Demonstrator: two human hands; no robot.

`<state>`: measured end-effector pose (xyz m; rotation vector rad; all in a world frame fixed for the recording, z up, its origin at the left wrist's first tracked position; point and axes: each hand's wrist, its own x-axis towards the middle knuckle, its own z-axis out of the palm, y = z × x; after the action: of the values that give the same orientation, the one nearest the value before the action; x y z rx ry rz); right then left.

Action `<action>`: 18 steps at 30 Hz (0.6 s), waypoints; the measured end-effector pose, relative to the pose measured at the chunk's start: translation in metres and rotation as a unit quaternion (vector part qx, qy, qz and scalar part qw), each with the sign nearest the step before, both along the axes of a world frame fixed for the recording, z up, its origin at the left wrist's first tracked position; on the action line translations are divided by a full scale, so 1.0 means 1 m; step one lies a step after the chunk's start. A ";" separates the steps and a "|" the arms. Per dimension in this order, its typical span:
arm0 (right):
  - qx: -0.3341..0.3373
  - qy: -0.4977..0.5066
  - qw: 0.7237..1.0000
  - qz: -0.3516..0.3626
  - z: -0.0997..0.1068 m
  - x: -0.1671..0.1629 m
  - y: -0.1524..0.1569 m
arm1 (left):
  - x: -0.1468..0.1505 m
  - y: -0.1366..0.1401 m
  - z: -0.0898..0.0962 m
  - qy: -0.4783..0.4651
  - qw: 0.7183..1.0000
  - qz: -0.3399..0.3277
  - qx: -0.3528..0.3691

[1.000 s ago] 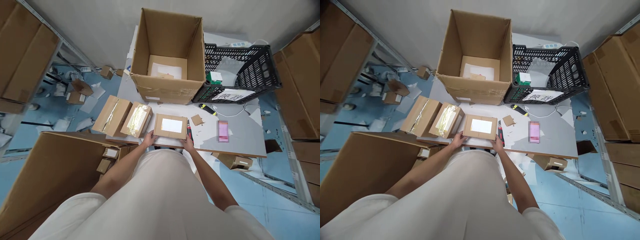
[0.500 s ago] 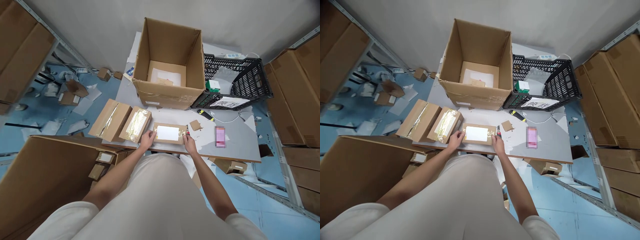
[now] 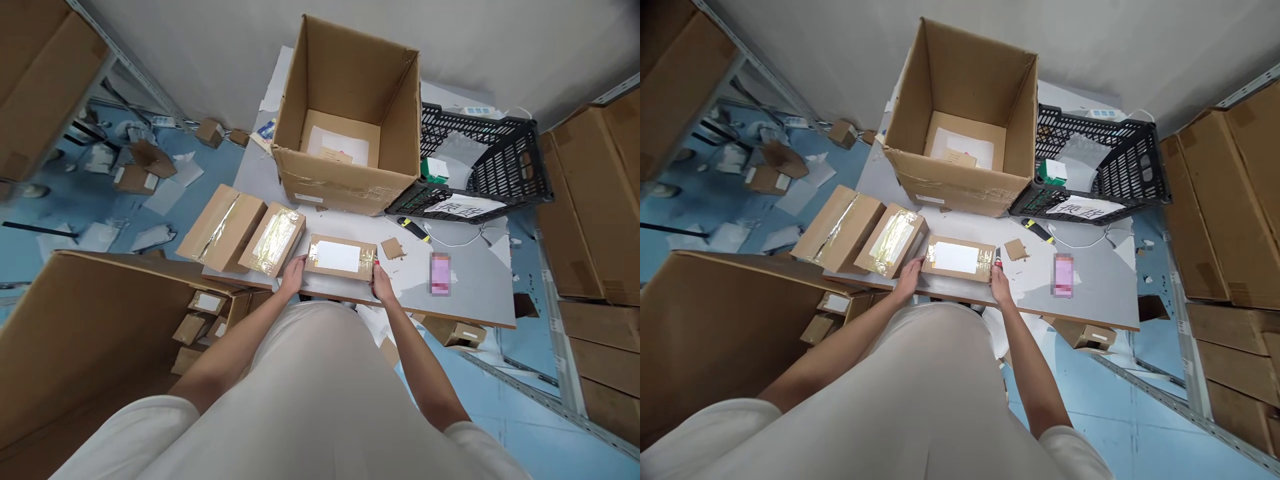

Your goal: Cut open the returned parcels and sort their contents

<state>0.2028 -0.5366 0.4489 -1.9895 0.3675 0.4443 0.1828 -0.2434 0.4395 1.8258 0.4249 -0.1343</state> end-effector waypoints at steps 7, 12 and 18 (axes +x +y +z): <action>0.019 -0.050 0.997 0.062 -0.018 -0.017 -0.007 | -0.015 0.009 -0.035 0.011 0.997 -0.028 -0.069; 0.029 -0.027 0.997 0.063 -0.019 -0.015 0.006 | -0.010 0.000 -0.036 -0.006 0.994 -0.072 -0.082; -0.009 -0.056 0.996 0.070 -0.004 -0.007 0.008 | -0.002 0.001 -0.011 -0.003 0.998 -0.066 0.008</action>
<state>0.1956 -0.5282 0.4450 -2.0561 0.1629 0.4161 0.1811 -0.2421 0.4282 1.8688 0.3009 -0.2170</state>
